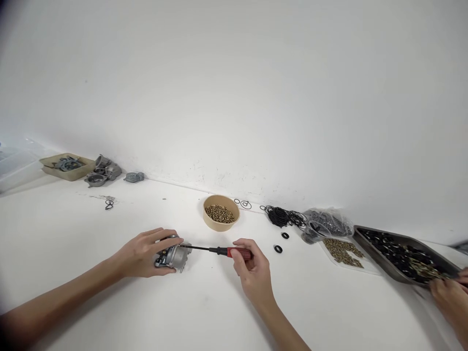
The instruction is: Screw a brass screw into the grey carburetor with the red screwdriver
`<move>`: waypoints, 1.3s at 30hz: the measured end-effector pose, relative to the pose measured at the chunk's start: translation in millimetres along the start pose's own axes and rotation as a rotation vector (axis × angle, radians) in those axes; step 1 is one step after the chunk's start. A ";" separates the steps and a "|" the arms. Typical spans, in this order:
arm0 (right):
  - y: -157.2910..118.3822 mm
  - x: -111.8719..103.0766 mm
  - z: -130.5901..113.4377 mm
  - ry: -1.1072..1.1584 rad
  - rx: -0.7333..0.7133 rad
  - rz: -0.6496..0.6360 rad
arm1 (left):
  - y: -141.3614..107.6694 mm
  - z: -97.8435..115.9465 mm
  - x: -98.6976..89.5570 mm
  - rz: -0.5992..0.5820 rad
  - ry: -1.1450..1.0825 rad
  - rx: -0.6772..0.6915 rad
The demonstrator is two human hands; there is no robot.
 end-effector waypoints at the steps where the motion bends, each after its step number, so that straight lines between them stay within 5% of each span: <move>1: -1.4 1.1 0.1 -0.010 0.008 0.012 | -0.2 -0.9 -0.4 -0.003 -0.001 0.003; 11: -8.8 9.8 -11.3 -0.185 -0.045 -0.030 | -3.2 -4.0 -5.5 0.003 0.002 -0.011; 19: -8.7 17.3 13.5 -0.051 0.279 -0.101 | -3.7 -8.3 -3.9 0.013 0.106 -0.008; 26: 5.6 7.9 11.5 -0.031 0.183 -0.083 | -1.7 -11.7 -5.8 -0.007 0.065 -0.085; 33: 23.4 -19.5 23.9 -0.401 0.071 0.057 | 0.1 -12.9 -10.9 0.017 0.085 -0.136; 39: 36.7 -32.1 33.9 -0.685 -0.034 0.011 | 3.0 9.2 -18.9 0.113 0.111 -0.017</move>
Point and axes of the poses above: each hand's wrist, its own y-axis towards the middle knuckle, its own x-axis out of the palm, z = x × y, the point moved 5 cm from there along y, towards the middle knuckle, and after that the axes turned 9 degrees about y, right-handed, at the moved point
